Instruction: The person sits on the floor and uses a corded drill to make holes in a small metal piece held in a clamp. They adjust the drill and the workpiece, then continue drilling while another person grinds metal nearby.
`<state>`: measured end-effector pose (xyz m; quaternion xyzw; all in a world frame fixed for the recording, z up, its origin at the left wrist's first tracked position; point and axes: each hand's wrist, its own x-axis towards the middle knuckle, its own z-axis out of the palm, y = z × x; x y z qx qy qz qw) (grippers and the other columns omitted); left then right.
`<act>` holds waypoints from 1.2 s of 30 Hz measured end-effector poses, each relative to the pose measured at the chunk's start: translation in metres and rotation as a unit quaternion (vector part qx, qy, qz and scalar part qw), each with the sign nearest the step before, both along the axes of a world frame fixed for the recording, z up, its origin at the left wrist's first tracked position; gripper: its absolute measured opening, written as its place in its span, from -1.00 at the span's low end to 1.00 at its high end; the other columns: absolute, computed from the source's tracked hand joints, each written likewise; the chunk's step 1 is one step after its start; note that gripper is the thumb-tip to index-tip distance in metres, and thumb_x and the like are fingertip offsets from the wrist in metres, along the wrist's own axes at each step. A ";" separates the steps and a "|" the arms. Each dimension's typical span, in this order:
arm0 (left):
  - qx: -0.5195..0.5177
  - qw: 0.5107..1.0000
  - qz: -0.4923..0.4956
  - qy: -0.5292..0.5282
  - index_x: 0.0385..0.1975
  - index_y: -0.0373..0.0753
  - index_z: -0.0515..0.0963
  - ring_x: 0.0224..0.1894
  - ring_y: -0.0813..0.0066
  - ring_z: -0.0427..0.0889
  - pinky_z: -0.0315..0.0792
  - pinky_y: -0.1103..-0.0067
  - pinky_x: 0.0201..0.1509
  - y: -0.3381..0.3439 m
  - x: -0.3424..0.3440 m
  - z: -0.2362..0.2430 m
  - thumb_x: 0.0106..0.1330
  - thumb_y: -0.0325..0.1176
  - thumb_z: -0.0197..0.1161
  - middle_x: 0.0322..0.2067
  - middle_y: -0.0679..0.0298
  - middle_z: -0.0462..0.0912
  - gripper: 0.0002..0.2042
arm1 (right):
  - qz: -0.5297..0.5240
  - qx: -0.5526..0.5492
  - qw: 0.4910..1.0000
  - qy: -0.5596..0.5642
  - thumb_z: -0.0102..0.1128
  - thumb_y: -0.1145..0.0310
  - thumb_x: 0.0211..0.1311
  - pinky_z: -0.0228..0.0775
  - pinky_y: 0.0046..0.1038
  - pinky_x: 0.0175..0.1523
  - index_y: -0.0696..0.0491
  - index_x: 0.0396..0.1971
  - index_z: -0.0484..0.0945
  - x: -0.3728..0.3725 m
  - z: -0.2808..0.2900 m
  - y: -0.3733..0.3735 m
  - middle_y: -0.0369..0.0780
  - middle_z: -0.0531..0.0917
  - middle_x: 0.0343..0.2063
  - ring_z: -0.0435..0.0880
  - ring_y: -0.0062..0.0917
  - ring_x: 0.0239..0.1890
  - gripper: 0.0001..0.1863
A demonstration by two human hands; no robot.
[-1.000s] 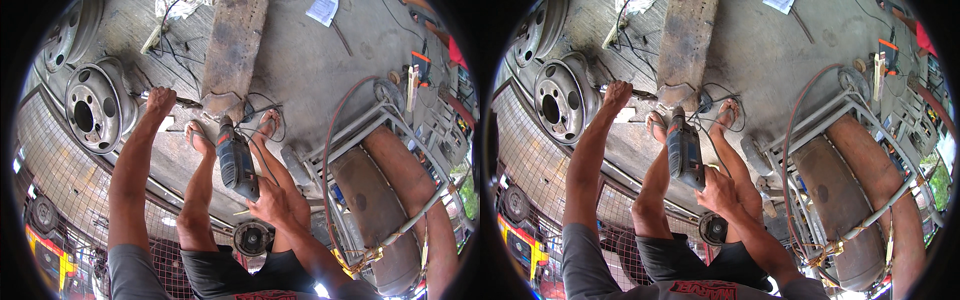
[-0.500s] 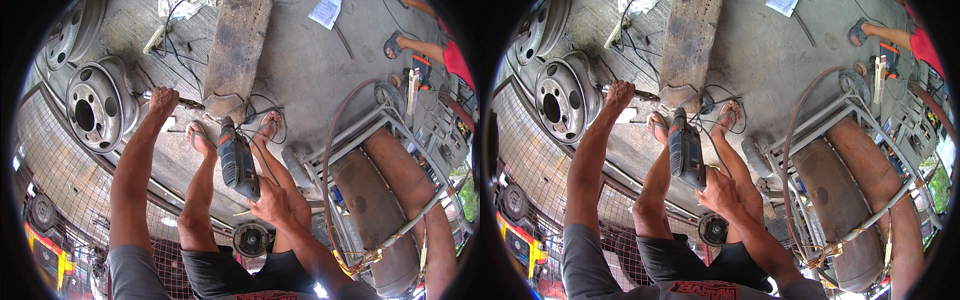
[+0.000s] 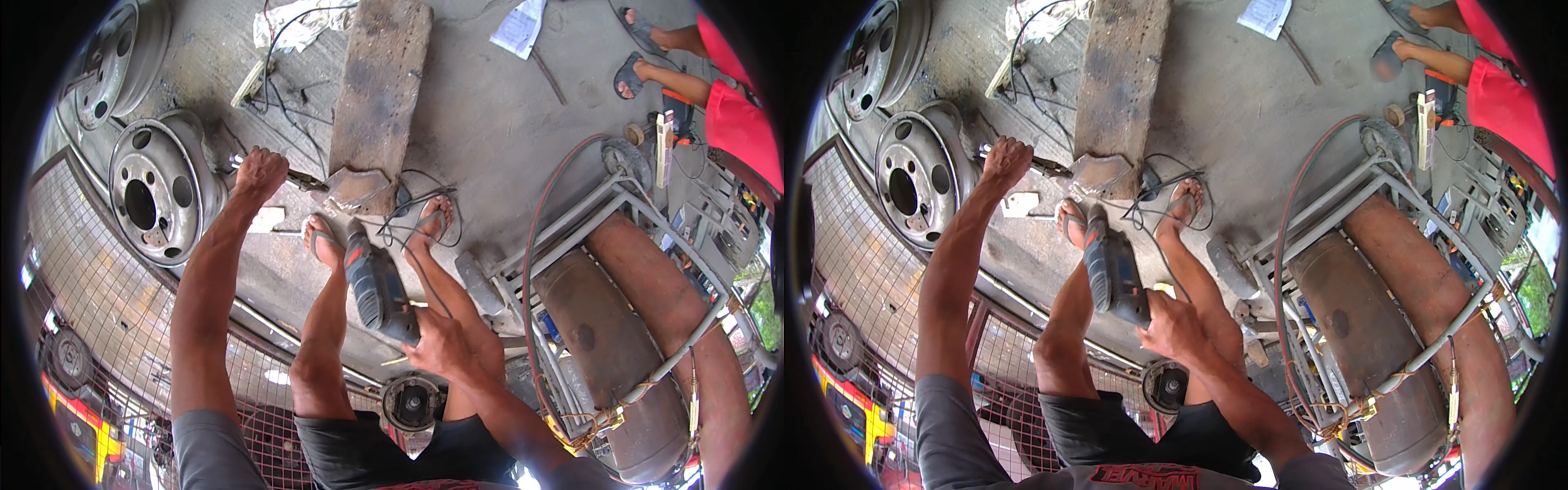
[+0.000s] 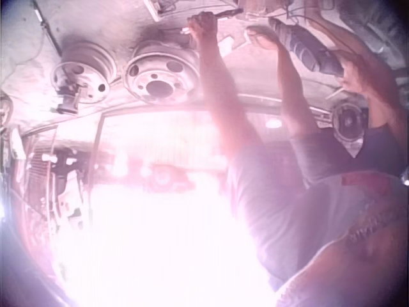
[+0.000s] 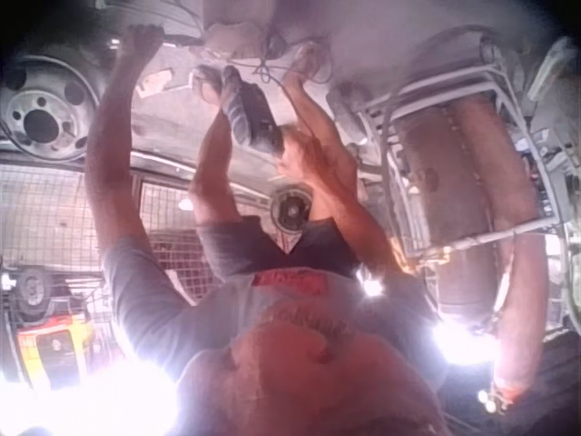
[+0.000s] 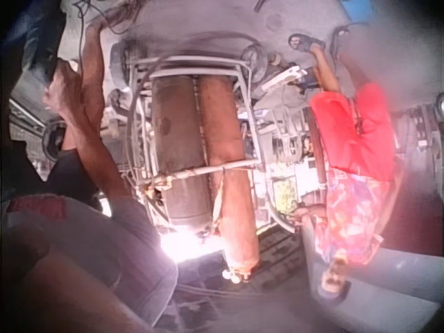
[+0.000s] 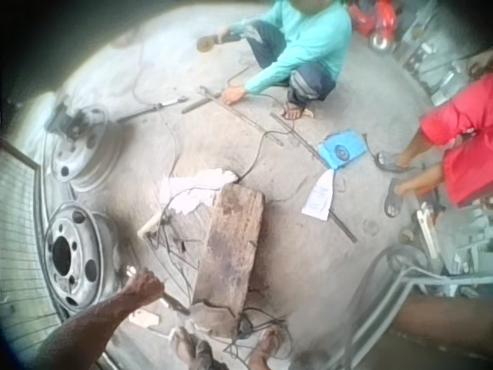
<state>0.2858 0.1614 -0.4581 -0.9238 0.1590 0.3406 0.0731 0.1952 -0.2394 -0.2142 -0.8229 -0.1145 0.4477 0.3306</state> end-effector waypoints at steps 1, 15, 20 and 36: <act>-0.019 0.999 -0.033 -0.030 -0.55 -0.03 0.60 -0.31 0.34 0.64 0.45 0.45 -0.10 0.011 0.000 -0.009 0.35 -0.36 0.17 -0.52 0.32 0.60 -0.80 | -0.001 0.001 1.000 0.013 0.53 0.39 -0.03 0.62 -0.14 -0.10 0.12 -0.01 0.58 0.000 0.001 0.002 -0.02 0.72 -0.28 0.75 -0.05 -0.21 -0.48; 0.069 0.955 -0.281 -0.063 -0.17 -0.10 0.71 -0.29 0.56 0.60 0.58 0.53 -0.10 -0.043 0.173 0.043 0.34 -0.36 0.44 -0.31 0.41 0.70 -0.88 | 0.130 0.018 0.990 0.058 0.49 0.32 0.04 0.62 -0.13 -0.14 0.20 -0.11 0.50 -0.012 -0.005 0.013 -0.02 0.70 -0.25 0.76 -0.08 -0.21 -0.53; -0.097 0.988 -0.020 -0.116 -0.28 -0.13 0.70 -0.35 0.47 0.60 0.54 0.53 -0.23 -0.082 0.151 0.070 0.48 -0.34 0.26 -0.38 0.28 0.70 -0.89 | 0.090 -0.019 0.993 0.072 0.47 0.27 0.04 0.61 -0.11 -0.05 0.20 -0.08 0.54 -0.025 -0.015 0.011 0.00 0.72 -0.21 0.76 -0.05 -0.15 -0.52; -0.280 0.333 0.899 0.054 -0.16 -0.55 0.59 -0.27 -0.17 0.76 0.59 0.15 -0.17 -0.350 0.056 0.045 0.43 0.07 0.32 -0.32 -0.21 0.74 -0.41 | 0.169 -0.011 0.981 0.091 0.41 0.24 0.11 0.62 -0.11 -0.10 0.18 -0.09 0.58 -0.042 -0.028 0.000 0.01 0.73 -0.22 0.76 -0.04 -0.18 -0.57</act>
